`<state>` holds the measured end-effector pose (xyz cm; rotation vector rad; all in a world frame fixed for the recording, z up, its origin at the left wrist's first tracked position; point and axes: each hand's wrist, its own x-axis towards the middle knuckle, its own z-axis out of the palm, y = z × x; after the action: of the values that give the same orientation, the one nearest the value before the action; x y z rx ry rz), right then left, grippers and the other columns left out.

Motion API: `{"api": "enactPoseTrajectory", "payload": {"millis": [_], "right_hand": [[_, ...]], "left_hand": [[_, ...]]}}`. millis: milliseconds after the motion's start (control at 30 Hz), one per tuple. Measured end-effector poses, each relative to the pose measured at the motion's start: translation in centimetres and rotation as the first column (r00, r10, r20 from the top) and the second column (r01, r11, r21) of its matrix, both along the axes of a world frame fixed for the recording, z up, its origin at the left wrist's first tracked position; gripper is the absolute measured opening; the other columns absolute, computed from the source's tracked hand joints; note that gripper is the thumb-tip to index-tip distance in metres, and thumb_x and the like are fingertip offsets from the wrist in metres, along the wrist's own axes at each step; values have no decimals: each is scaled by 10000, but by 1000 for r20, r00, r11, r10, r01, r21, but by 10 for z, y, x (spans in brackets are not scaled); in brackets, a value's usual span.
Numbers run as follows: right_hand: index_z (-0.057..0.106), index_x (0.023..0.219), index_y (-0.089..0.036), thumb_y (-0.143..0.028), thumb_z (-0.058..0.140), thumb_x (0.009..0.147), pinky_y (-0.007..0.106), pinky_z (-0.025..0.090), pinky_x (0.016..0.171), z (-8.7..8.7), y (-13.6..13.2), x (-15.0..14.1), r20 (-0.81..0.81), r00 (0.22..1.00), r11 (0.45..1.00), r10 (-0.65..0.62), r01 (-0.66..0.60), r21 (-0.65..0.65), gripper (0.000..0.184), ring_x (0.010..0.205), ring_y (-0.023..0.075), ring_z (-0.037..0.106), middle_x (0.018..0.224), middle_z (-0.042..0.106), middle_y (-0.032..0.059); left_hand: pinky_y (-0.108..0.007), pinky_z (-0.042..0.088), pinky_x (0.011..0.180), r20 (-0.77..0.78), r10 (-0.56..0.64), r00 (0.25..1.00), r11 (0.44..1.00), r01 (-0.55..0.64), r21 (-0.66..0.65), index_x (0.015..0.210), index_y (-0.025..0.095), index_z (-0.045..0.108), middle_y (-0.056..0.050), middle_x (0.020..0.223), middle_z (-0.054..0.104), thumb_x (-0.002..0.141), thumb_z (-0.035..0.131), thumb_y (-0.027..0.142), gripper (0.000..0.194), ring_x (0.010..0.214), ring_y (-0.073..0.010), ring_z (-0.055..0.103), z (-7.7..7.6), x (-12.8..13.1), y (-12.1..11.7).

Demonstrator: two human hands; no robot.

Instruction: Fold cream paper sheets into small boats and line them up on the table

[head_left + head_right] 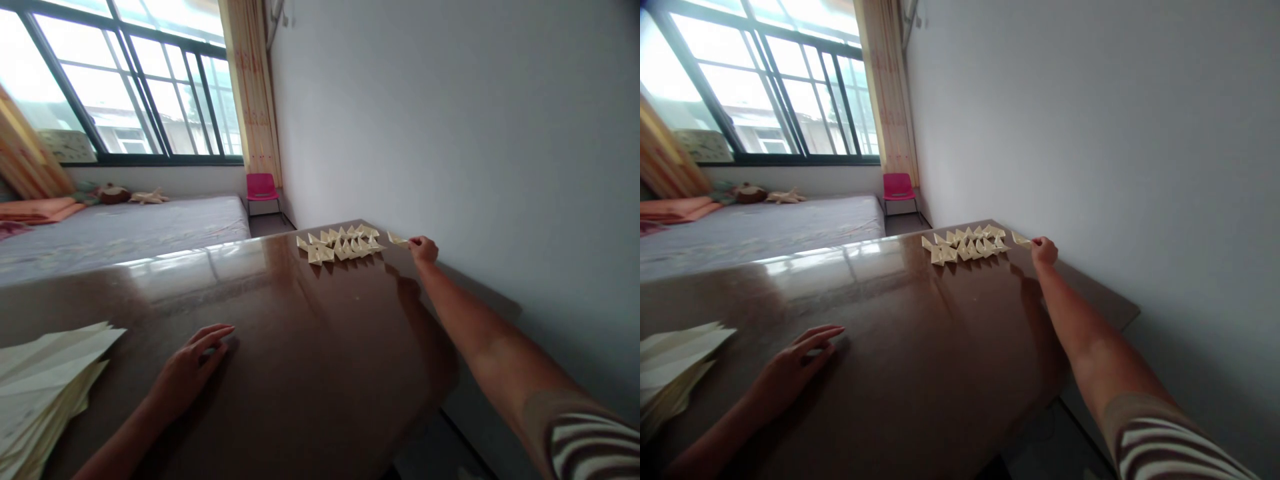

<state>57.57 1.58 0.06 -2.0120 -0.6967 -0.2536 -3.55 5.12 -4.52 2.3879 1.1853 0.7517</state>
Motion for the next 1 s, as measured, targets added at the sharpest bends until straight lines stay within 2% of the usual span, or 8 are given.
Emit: {"api": "enactPoseTrajectory", "payload": {"millis": [233,400,533,633,700,767,900,1000], "right_hand": [[706,822,-136,-230,613,670,336,451,716,-28,56,25,57,997,992,-55,61,-115,202,772,248,621,872,708,152],[692,865,-123,-278,627,681,322,455,666,-27,62,20,82,997,988,-15,27,-152,249,719,232,619,846,700,147],[666,962,-103,-335,529,781,363,451,738,-17,52,-10,134,990,992,35,-18,-126,325,846,260,610,936,674,188],[666,963,-142,-309,502,802,333,454,725,-18,48,-66,186,929,944,321,-300,-135,284,794,223,608,876,681,137],[672,965,-175,-309,520,792,310,455,649,-22,38,-123,106,789,788,605,-574,-222,267,670,194,597,811,685,91],[672,977,-197,-302,518,797,287,452,601,-26,15,-189,-11,565,542,825,-797,-266,259,618,171,590,814,690,66],[665,1005,-227,-315,507,837,272,467,646,-30,-45,-302,-106,77,41,991,-951,-307,246,681,161,599,895,686,47],[676,959,-239,-273,495,845,271,455,689,-31,-67,-339,-52,-22,-39,998,-934,-356,216,724,150,592,986,661,39]], "left_hand": [[-261,560,773,21,30,999,997,-29,-68,1092,294,682,-23,1221,622,809,535,553,411,966,-224,658,1,-3,0],[-258,551,735,4,43,999,997,-42,-65,1056,284,702,-30,1195,636,813,528,553,402,965,-228,650,8,2,-4],[-287,535,788,14,42,999,998,-42,-52,1011,260,714,-46,1132,660,848,495,491,358,948,-216,647,14,9,-13],[-305,509,866,38,11,999,999,-10,-31,1013,250,712,-56,1109,666,873,475,391,309,960,-198,641,17,15,-22],[-305,506,874,21,3,1000,1000,-3,4,1016,237,712,-60,1095,671,873,475,322,290,942,-187,644,20,18,-27],[-281,490,904,-109,29,994,998,-23,60,1046,229,700,-53,1115,666,881,451,253,299,983,-170,634,23,20,-31],[-287,415,1014,-239,153,959,987,-138,76,1125,253,659,-27,1206,630,876,456,203,326,1127,-176,565,39,18,-35],[-389,374,1059,-336,304,891,952,-296,77,1226,248,590,-68,1341,535,843,528,228,389,1249,-250,465,54,1,-32]]}}
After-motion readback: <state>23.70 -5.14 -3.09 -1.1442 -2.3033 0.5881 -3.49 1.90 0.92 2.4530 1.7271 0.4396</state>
